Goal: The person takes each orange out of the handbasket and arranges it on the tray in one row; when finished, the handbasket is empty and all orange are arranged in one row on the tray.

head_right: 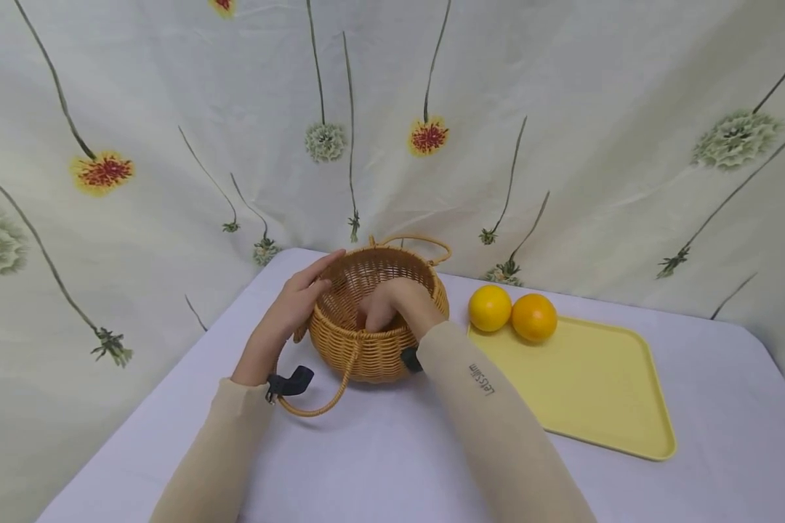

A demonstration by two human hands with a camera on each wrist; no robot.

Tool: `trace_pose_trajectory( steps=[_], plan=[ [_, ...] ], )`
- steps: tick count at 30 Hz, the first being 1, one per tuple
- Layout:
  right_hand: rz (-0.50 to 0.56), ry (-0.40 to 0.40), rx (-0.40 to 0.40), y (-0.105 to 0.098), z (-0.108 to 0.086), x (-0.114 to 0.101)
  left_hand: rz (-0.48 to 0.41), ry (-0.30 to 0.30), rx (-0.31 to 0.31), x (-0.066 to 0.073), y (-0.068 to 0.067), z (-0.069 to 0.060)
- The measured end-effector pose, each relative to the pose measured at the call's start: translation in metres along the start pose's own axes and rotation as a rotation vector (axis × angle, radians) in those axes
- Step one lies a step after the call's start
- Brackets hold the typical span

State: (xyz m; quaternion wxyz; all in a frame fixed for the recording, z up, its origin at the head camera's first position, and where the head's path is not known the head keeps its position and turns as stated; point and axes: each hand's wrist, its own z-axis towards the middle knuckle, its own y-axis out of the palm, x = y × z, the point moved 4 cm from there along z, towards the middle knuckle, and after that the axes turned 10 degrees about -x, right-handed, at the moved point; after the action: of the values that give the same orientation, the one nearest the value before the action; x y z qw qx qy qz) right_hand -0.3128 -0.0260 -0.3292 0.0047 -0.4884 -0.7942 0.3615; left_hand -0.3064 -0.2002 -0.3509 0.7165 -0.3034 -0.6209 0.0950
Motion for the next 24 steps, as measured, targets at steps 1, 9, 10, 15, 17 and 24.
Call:
trace_pose_trajectory(
  steps=[1, 9, 10, 15, 17, 24],
  plan=[
    [0.006, -0.012, 0.007, 0.001, 0.001, 0.002, 0.001, 0.0, 0.0, 0.0, 0.001, 0.001],
    [0.057, -0.087, 0.203, 0.001, 0.004, 0.014, 0.011, -0.001, 0.0, 0.003, 0.002, -0.001],
    [0.066, -0.087, 0.242, -0.001, 0.003, 0.014, 0.013, 0.001, 0.002, 0.003, 0.002, 0.0],
    [0.11, -0.119, 0.437, -0.004, -0.009, 0.016, -0.007, -0.001, -0.006, 0.002, 0.002, 0.002],
    [0.138, -0.132, 0.51, -0.004, -0.015, 0.016, -0.012, -0.005, -0.013, 0.002, 0.002, 0.002],
    [0.232, -0.222, 0.703, -0.004, -0.035, 0.014, 0.012, -0.013, 0.004, 0.0, 0.0, 0.001]
  ],
)
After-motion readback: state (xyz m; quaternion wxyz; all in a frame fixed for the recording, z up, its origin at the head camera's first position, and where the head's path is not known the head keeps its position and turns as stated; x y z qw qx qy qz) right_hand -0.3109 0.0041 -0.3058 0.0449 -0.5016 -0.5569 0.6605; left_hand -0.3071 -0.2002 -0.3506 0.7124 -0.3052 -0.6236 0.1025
